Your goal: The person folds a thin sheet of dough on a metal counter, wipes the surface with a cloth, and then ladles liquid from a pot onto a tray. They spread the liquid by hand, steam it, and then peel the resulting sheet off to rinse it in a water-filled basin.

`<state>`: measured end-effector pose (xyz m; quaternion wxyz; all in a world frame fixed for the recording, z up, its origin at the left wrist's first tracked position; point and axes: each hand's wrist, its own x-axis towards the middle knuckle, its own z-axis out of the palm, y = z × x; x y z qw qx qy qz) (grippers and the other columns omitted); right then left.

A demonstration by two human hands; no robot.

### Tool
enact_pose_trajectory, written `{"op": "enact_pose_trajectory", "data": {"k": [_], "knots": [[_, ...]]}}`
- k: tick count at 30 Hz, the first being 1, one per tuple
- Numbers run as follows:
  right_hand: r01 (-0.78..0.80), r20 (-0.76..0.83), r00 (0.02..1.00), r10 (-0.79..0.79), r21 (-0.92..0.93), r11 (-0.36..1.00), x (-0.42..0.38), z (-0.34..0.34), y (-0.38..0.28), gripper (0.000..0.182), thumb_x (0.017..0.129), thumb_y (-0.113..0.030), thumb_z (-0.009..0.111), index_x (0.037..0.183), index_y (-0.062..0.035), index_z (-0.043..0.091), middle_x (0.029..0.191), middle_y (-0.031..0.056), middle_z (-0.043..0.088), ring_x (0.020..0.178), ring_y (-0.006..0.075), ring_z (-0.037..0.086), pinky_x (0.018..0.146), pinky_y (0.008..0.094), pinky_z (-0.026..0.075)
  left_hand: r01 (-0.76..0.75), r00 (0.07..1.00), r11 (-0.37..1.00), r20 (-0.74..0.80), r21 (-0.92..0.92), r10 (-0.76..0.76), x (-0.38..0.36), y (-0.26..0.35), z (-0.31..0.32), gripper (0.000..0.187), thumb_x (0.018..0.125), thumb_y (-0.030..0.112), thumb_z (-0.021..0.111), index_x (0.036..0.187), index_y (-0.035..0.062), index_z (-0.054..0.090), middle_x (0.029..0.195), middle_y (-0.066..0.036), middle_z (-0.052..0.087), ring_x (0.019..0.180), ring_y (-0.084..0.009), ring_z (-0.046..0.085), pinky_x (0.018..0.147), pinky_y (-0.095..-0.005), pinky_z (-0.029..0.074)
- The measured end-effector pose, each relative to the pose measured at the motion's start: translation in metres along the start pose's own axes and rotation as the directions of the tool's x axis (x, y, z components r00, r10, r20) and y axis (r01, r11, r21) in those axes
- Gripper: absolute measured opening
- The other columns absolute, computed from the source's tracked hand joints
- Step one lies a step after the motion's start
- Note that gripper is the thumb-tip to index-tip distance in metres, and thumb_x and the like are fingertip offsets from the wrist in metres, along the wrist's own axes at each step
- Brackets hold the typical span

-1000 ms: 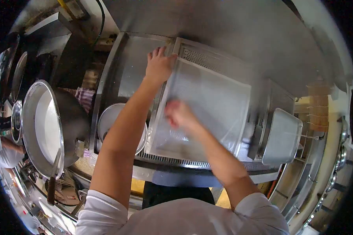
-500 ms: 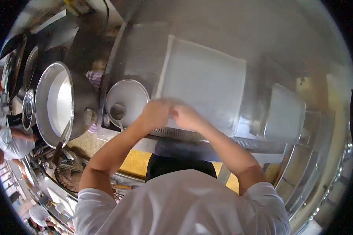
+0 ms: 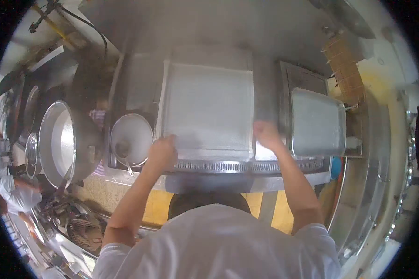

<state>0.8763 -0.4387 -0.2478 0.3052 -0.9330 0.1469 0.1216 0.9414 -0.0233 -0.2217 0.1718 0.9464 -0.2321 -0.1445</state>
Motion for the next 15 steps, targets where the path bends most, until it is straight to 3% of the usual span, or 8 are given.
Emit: {"op": "enact_pose_trajectory", "data": {"k": [2,4,6,8,9,12,15], "knots": [[0.13,-0.241,0.961,-0.139,-0.051,0.99,0.045,-0.011,0.008,0.032,0.09,-0.023,0.063,0.116,-0.0053,0.072,0.113,0.0199,0.073,0.109,0.0378,0.068,0.095,0.0442,0.052,0.06,0.997,0.992,-0.049,-0.107,-0.066,-0.013,0.023,0.008,0.025,0.085,0.013,0.068,0.109,0.0072,0.067,0.103,-0.017,0.072,0.097,-0.0376,0.069,0.085,-0.0486,0.056],[0.125,-0.336,0.937,-0.097,0.064,0.99,0.096,-0.025,0.002,0.038,0.09,-0.026,0.063,0.122,-0.0058,0.069,0.118,0.0213,0.071,0.113,0.0387,0.067,0.097,0.0451,0.051,0.055,0.995,0.985,-0.078,-0.162,-0.068,-0.027,0.036,0.031,0.024,0.085,0.015,0.069,0.108,0.0081,0.07,0.105,-0.016,0.073,0.098,-0.037,0.069,0.085,-0.048,0.056],[-0.039,-0.397,0.918,0.004,-0.081,0.996,0.161,-0.03,0.002,0.043,0.09,-0.028,0.064,0.127,-0.0077,0.067,0.125,0.0226,0.068,0.114,0.0408,0.065,0.097,0.0476,0.051,-0.096,0.979,0.976,-0.196,-0.195,0.057,-0.043,0.068,0.027,0.021,0.085,0.012,0.069,0.105,0.0067,0.07,0.103,-0.017,0.072,0.097,-0.0381,0.068,0.084,-0.0473,0.056],[-0.039,-0.537,0.834,-0.125,-0.284,0.958,0.223,-0.022,0.016,0.047,0.089,-0.03,0.066,0.131,-0.0086,0.065,0.124,0.0223,0.069,0.114,0.041,0.065,0.098,0.0499,0.05,0.035,0.993,0.973,-0.101,-0.229,-0.059,-0.059,0.09,0.027,0.019,0.085,0.009,0.068,0.103,0.0055,0.07,0.1,-0.017,0.072,0.096,-0.0381,0.068,0.083,-0.0468,0.056],[-0.052,-0.59,0.783,-0.197,-0.377,0.925,0.242,-0.015,0.015,0.049,0.089,-0.032,0.066,0.133,-0.009,0.064,0.124,0.0221,0.069,0.114,0.0411,0.065,0.099,0.0511,0.05,0.049,0.988,0.958,-0.124,-0.282,-0.087,-0.068,0.092,0.035,0.02,0.084,0.008,0.068,0.103,0.0053,0.07,0.099,-0.017,0.072,0.094,-0.0378,0.069,0.082,-0.0466,0.056],[0.075,-0.19,0.964,-0.185,-0.475,0.877,0.231,-0.058,-0.047,0.052,0.09,-0.032,0.066,0.135,-0.0073,0.061,0.131,0.023,0.064,0.125,0.04,0.06,0.107,0.0546,0.045,0.084,0.973,0.915,-0.165,-0.394,-0.161,-0.094,0.089,0.051,0.022,0.082,0.004,0.069,0.104,0.0048,0.07,0.096,-0.016,0.072,0.092,-0.0369,0.069,0.08,-0.0458,0.056],[0.063,-0.304,0.919,-0.249,-0.512,0.856,0.212,-0.057,-0.073,0.053,0.091,-0.027,0.064,0.139,-0.0062,0.057,0.141,0.0242,0.056,0.135,0.04,0.05,0.113,0.0554,0.038,0.147,0.963,0.891,-0.143,-0.43,-0.227,-0.113,0.08,0.054,0.025,0.081,0.001,0.07,0.106,0.0047,0.07,0.093,-0.015,0.072,0.089,-0.0361,0.069,0.079,-0.0448,0.056]]}}
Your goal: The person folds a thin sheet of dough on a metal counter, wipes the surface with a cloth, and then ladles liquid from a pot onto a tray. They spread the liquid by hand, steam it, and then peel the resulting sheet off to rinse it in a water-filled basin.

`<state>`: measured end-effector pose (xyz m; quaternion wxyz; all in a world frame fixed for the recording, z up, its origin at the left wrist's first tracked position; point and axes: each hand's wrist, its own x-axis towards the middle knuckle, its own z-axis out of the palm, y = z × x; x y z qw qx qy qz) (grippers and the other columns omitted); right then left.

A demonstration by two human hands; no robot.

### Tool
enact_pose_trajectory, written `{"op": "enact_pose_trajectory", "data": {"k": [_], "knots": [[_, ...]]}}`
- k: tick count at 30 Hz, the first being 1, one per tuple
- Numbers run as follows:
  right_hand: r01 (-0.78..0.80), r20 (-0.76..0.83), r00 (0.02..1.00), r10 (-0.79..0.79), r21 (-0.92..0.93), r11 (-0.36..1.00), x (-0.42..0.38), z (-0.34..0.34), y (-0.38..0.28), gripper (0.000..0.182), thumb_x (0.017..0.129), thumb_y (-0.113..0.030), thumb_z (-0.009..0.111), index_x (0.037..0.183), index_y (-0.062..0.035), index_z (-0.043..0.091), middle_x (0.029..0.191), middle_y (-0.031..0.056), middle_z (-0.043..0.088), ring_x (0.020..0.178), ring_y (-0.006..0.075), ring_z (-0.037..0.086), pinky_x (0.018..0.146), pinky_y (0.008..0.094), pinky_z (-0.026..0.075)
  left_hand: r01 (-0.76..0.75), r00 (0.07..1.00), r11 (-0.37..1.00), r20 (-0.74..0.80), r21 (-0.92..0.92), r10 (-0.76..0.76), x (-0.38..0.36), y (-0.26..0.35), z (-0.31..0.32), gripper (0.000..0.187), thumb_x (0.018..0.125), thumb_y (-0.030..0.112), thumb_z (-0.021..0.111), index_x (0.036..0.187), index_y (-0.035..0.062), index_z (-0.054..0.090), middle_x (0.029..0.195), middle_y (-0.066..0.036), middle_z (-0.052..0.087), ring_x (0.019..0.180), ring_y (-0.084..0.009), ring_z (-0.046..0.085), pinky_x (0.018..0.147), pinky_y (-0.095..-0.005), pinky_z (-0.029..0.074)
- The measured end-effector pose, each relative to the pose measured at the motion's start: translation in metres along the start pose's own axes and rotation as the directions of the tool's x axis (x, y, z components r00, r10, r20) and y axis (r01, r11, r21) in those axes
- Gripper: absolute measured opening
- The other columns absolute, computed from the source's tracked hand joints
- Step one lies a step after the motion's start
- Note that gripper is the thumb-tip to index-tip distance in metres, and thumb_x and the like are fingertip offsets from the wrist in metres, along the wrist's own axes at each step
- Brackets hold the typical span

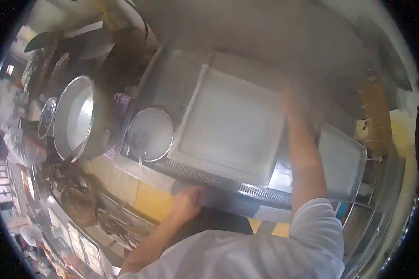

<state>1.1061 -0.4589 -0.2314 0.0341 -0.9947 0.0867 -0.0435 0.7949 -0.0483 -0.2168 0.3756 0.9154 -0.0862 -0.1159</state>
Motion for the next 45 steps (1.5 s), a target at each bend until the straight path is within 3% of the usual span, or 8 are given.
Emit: {"op": "enact_pose_trajectory", "data": {"k": [7,14,20,24,31,37,41,45], "knots": [[0.037,-0.249,0.968,-0.039,-0.013,0.999,-0.044,0.065,0.02,0.08,0.086,-0.014,0.064,0.158,-0.0069,0.03,0.152,0.0266,0.042,0.133,0.0452,0.049,0.11,0.051,0.042,0.005,0.998,0.996,-0.064,-0.091,-0.011,-0.017,-0.024,-0.029,0.03,0.08,-0.001,0.069,0.109,0.0071,0.07,0.094,-0.015,0.072,0.088,-0.0364,0.069,0.078,-0.0456,0.056],[-0.327,0.362,0.886,0.289,0.046,0.944,-0.271,0.006,-0.044,0.095,0.083,-0.016,0.07,0.159,-0.0004,0.016,0.162,0.0369,0.013,0.145,0.056,0.029,0.12,0.0512,0.032,-0.141,0.981,0.979,-0.151,-0.145,0.119,-0.029,-0.06,-0.058,0.026,0.082,-0.002,0.069,0.107,0.0039,0.069,0.089,-0.016,0.071,0.084,-0.0361,0.068,0.076,-0.044,0.055],[-0.344,0.187,0.934,0.304,0.242,0.907,-0.277,-0.014,-0.074,0.079,0.083,-0.02,0.07,0.151,0.002,0.038,0.147,0.0359,0.045,0.138,0.0474,0.046,0.114,0.046,0.041,-0.181,0.976,0.974,-0.146,-0.133,0.161,-0.054,-0.095,-0.086,0.021,0.084,0.001,0.07,0.105,0.0034,0.071,0.095,-0.016,0.073,0.088,-0.0365,0.069,0.079,-0.044,0.056],[-0.097,0.131,0.991,0.032,0.525,0.846,-0.225,0.022,-0.139,0.03,0.086,-0.022,0.067,0.107,-0.0008,0.071,0.102,0.0219,0.072,0.092,0.0346,0.071,0.086,0.0456,0.056,-0.144,0.982,0.98,-0.14,-0.138,0.125,-0.071,-0.102,-0.104,0.019,0.086,0.003,0.069,0.105,0.0032,0.072,0.096,-0.017,0.073,0.088,-0.0366,0.07,0.079,-0.0442,0.057],[-0.504,0.803,0.556,-0.217,0.533,0.68,-0.182,0.037,-0.286,0.018,0.09,-0.016,0.061,0.085,-0.0001,0.068,0.074,0.01,0.068,0.055,0.0175,0.06,0.041,0.0346,0.044,-0.056,0.982,0.988,-0.184,-0.143,0.029,-0.104,-0.106,-0.108,0.019,0.086,0.005,0.068,0.105,0.0035,0.073,0.098,-0.02,0.073,0.089,-0.0393,0.069,0.08,-0.0454,0.056],[-0.077,0.736,0.584,-0.343,0.471,0.879,-0.185,0.047,-0.235,0.023,0.091,-0.016,0.056,0.082,-0.0001,0.069,0.068,0.0113,0.062,0.053,0.0177,0.057,0.043,0.0366,0.043,-0.002,0.983,0.983,-0.18,-0.181,-0.031,-0.114,-0.099,-0.088,0.02,0.087,0.006,0.068,0.106,0.0031,0.073,0.098,-0.02,0.073,0.09,-0.0383,0.07,0.081,-0.0441,0.057],[0.298,0.5,0.82,-0.278,0.042,0.954,-0.223,0.071,-0.101,0.026,0.087,-0.021,0.058,0.091,-0.0004,0.075,0.093,0.0246,0.073,0.086,0.0354,0.073,0.076,0.0478,0.057,0.011,0.994,0.989,-0.103,-0.147,-0.026,-0.099,-0.079,-0.082,0.019,0.088,0.006,0.069,0.106,0.0015,0.073,0.1,-0.019,0.074,0.092,-0.0345,0.072,0.081,-0.0405,0.058],[-0.111,0.522,0.853,0.021,0.141,0.984,-0.281,-0.02,-0.037,0.031,0.083,-0.019,0.063,0.106,-0.0023,0.075,0.107,0.0262,0.072,0.105,0.0391,0.069,0.094,0.0467,0.054,-0.11,0.991,0.987,-0.094,-0.118,0.099,-0.075,-0.059,-0.068,0.02,0.087,0.006,0.069,0.106,0.0017,0.073,0.1,-0.019,0.073,0.09,-0.0364,0.071,0.08,-0.0418,0.058]]}}
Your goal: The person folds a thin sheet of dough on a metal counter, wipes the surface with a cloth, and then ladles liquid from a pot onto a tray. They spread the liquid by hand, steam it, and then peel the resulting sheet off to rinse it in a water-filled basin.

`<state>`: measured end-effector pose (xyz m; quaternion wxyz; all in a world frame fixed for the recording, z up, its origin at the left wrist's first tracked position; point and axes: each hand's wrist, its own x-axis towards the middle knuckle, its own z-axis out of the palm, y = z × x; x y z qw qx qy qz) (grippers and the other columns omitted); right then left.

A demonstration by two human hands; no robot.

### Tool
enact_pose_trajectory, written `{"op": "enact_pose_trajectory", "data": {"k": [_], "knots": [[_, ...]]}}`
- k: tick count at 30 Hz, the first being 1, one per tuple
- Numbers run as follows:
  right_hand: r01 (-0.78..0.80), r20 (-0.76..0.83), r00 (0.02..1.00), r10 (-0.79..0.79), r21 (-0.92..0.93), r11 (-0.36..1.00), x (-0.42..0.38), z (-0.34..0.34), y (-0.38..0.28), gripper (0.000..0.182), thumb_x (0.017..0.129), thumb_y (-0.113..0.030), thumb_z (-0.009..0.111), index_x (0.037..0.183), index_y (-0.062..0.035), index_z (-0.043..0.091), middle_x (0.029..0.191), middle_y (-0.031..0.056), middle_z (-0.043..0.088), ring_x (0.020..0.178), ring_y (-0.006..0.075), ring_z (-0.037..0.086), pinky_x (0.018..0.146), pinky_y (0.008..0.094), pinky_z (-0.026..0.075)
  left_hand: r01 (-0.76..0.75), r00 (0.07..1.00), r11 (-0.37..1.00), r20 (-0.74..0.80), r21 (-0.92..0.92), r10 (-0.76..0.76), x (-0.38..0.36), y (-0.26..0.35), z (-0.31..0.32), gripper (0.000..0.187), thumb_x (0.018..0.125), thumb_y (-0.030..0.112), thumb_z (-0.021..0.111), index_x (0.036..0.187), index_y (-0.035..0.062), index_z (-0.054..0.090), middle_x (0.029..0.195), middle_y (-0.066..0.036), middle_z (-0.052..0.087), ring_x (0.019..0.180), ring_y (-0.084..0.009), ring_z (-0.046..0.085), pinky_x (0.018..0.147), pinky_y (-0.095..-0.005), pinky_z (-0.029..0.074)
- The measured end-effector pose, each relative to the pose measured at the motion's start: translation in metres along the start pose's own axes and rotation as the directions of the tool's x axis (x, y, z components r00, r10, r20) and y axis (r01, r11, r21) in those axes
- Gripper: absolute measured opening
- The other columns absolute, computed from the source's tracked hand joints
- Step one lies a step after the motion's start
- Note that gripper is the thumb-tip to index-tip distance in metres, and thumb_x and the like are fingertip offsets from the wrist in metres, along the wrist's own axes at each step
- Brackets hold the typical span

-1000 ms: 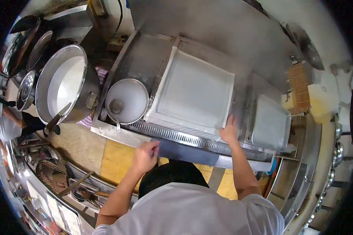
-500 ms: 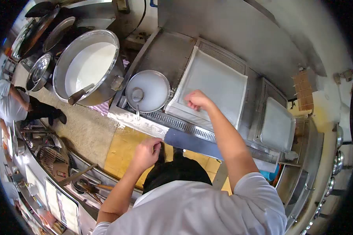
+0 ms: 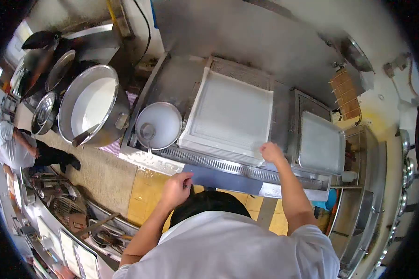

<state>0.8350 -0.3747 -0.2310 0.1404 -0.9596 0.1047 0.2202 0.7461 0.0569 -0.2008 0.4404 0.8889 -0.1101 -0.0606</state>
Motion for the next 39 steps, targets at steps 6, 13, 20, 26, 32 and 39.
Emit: {"op": "enact_pose_trajectory", "data": {"k": [6,13,20,26,32,39], "knots": [[0.107,-0.224,0.974,-0.017,0.396,0.912,-0.033,0.015,0.007,0.03,0.084,-0.012,0.061,0.109,-0.001,0.074,0.093,0.0213,0.074,0.084,0.0293,0.073,0.077,0.0389,0.057,-0.181,0.98,0.983,0.093,0.031,0.177,0.041,0.035,0.029,0.021,0.086,0.005,0.068,0.107,0.0033,0.072,0.098,-0.02,0.072,0.089,-0.0388,0.07,0.078,-0.0452,0.058],[0.411,-0.251,0.91,-0.329,0.448,0.794,-0.069,0.014,-0.115,0.02,0.085,-0.019,0.077,0.089,0.0003,0.072,0.079,0.0173,0.068,0.073,0.0316,0.068,0.07,0.0387,0.055,-0.141,0.989,0.984,0.047,0.109,0.137,0.05,0.059,0.015,0.021,0.087,0.005,0.069,0.108,0.0065,0.071,0.102,-0.018,0.069,0.085,-0.0385,0.07,0.074,-0.0444,0.058],[0.68,-0.229,0.711,-0.665,0.466,0.567,-0.083,-0.008,-0.262,0.042,0.084,-0.018,0.078,0.121,-0.0015,0.067,0.112,0.0192,0.066,0.097,0.0342,0.068,0.087,0.0436,0.054,-0.014,0.974,0.999,-0.225,-0.031,0.006,0.035,0.015,-0.075,0.022,0.088,0.009,0.071,0.111,0.0058,0.071,0.105,-0.017,0.068,0.089,-0.0367,0.07,0.076,-0.0443,0.057],[0.947,-0.406,0.316,-0.857,0.09,0.307,-0.101,-0.041,-0.443,0.069,0.085,-0.012,0.073,0.147,-0.0025,0.044,0.144,0.0212,0.049,0.129,0.0412,0.053,0.103,0.046,0.049,-0.133,0.777,0.988,-0.628,-0.081,0.053,0.005,-0.019,-0.209,0.022,0.088,-0.001,0.069,0.11,0.0026,0.07,0.097,-0.013,0.07,0.08,-0.0238,0.069,0.072,-0.0338,0.056],[0.946,-0.089,-0.123,-0.988,-0.312,-0.09,-0.103,-0.032,-0.591,0.06,0.084,-0.004,0.063,0.143,-0.0062,0.049,0.151,0.024,0.044,0.136,0.0449,0.047,0.108,0.0475,0.047,-0.089,0.614,0.989,-0.789,-0.115,-0.037,-0.017,-0.094,-0.311,0.023,0.089,0.001,0.07,0.112,0.0026,0.069,0.105,-0.012,0.068,0.078,-0.0213,0.068,0.07,-0.0315,0.055],[0.879,-0.274,0.221,-0.936,-0.36,0.313,-0.046,-0.085,-0.691,0.028,0.085,-0.011,0.067,0.111,-0.0017,0.065,0.096,0.02,0.072,0.091,0.0401,0.071,0.08,0.047,0.058,0.152,0.807,0.988,-0.575,-0.017,-0.134,0.004,-0.126,-0.353,0.024,0.094,0.024,0.07,0.109,0.0058,0.074,0.112,-0.012,0.069,0.079,-0.0281,0.071,0.076,-0.0396,0.057]]}}
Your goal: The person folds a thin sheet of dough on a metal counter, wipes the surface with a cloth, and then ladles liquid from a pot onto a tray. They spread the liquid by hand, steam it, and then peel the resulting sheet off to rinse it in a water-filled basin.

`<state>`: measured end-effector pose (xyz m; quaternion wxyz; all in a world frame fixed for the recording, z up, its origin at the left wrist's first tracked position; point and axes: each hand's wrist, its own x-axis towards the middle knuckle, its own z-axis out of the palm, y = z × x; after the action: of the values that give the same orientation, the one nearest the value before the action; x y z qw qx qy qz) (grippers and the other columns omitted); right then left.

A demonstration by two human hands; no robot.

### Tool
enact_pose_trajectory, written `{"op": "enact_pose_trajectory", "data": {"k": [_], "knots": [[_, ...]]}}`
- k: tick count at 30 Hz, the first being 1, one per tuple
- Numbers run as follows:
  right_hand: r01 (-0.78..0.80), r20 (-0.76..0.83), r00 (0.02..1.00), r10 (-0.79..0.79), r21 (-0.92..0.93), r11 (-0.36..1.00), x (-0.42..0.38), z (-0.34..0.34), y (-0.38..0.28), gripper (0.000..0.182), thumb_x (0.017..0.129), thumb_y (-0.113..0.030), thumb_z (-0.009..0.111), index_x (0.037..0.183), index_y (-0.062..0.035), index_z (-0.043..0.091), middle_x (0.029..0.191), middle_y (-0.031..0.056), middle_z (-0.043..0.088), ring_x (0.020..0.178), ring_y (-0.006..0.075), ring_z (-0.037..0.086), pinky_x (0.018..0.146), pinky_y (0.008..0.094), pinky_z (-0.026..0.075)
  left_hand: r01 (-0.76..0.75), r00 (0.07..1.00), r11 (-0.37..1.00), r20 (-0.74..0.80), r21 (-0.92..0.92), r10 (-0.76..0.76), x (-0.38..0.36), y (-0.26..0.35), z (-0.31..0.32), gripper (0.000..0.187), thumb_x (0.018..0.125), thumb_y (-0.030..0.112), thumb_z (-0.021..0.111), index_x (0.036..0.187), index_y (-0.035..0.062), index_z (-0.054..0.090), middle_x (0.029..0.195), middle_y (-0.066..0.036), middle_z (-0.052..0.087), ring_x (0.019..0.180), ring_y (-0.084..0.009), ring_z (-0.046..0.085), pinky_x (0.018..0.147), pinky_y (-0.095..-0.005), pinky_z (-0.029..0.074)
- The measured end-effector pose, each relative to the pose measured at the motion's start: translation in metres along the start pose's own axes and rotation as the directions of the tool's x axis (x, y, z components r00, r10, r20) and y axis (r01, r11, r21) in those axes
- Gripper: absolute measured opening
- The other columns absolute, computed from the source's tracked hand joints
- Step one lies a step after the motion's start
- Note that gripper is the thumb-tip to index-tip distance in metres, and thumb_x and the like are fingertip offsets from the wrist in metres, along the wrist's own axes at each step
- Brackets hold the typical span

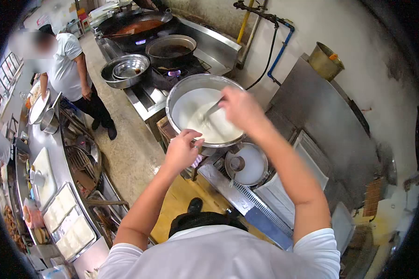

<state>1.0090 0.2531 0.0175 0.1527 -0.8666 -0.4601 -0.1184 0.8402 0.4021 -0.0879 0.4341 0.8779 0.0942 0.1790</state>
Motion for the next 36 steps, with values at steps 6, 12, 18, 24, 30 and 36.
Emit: {"op": "enact_pose_trajectory", "data": {"k": [6,12,18,24,30,36], "knots": [[0.034,0.336,0.929,0.152,-0.488,0.872,-0.012,-0.013,0.016,0.014,0.085,-0.014,0.066,0.087,-0.0068,0.078,0.084,0.0163,0.075,0.081,0.0319,0.076,0.073,0.0431,0.061,-0.062,0.998,0.997,-0.012,0.04,0.062,-0.004,-0.025,0.025,0.024,0.093,0.029,0.072,0.106,0.0093,0.076,0.111,-0.01,0.069,0.086,-0.0308,0.071,0.076,-0.0411,0.057],[0.191,0.601,0.787,0.138,-0.45,0.872,-0.058,-0.025,-0.012,0.014,0.084,-0.014,0.066,0.088,-0.0091,0.079,0.087,0.0127,0.076,0.083,0.0284,0.077,0.071,0.0409,0.062,-0.043,0.995,0.999,-0.091,-0.001,0.043,-0.006,-0.026,0.034,0.018,0.09,0.017,0.075,0.106,0.0095,0.076,0.109,-0.01,0.068,0.086,-0.029,0.071,0.074,-0.0375,0.057],[0.377,0.757,0.652,0.046,-0.375,0.847,-0.036,-0.091,-0.057,0.016,0.086,-0.012,0.064,0.089,-0.0096,0.079,0.088,0.012,0.077,0.085,0.0281,0.076,0.075,0.0399,0.061,-0.102,0.98,0.995,-0.17,-0.005,0.1,-0.005,-0.027,0.039,0.018,0.087,0.015,0.078,0.103,0.0093,0.076,0.107,-0.008,0.068,0.087,-0.0286,0.07,0.072,-0.038,0.056],[0.36,0.746,0.666,-0.005,-0.314,0.878,-0.031,-0.086,-0.052,0.014,0.084,-0.01,0.064,0.087,-0.0075,0.078,0.087,0.0151,0.076,0.082,0.0297,0.076,0.071,0.0409,0.061,-0.103,0.973,0.995,-0.208,-0.01,0.099,-0.007,-0.029,0.044,0.018,0.085,0.006,0.074,0.103,0.0092,0.075,0.108,-0.007,0.067,0.085,-0.0291,0.07,0.07,-0.0387,0.055],[0.137,0.45,0.889,0.082,-0.434,0.891,-0.093,0.019,-0.024,0.026,0.082,-0.011,0.067,0.104,0.0018,0.07,0.089,0.0187,0.072,0.076,0.0316,0.075,0.064,0.0419,0.061,-0.106,0.968,0.994,-0.227,0.002,0.104,-0.008,-0.03,0.046,0.017,0.086,0.007,0.074,0.103,0.0091,0.075,0.108,-0.008,0.067,0.085,-0.0289,0.07,0.071,-0.0388,0.056],[0.043,0.367,0.907,0.205,-0.565,0.824,-0.101,0.027,0.033,0.028,0.09,-0.013,0.061,0.112,0.0005,0.069,0.093,0.017,0.071,0.083,0.0314,0.075,0.068,0.042,0.062,-0.011,0.983,1.0,-0.186,-0.008,0.009,-0.01,-0.021,0.043,0.018,0.088,0.02,0.076,0.103,0.0103,0.076,0.107,-0.008,0.067,0.082,-0.0266,0.069,0.072,-0.0376,0.055]]}}
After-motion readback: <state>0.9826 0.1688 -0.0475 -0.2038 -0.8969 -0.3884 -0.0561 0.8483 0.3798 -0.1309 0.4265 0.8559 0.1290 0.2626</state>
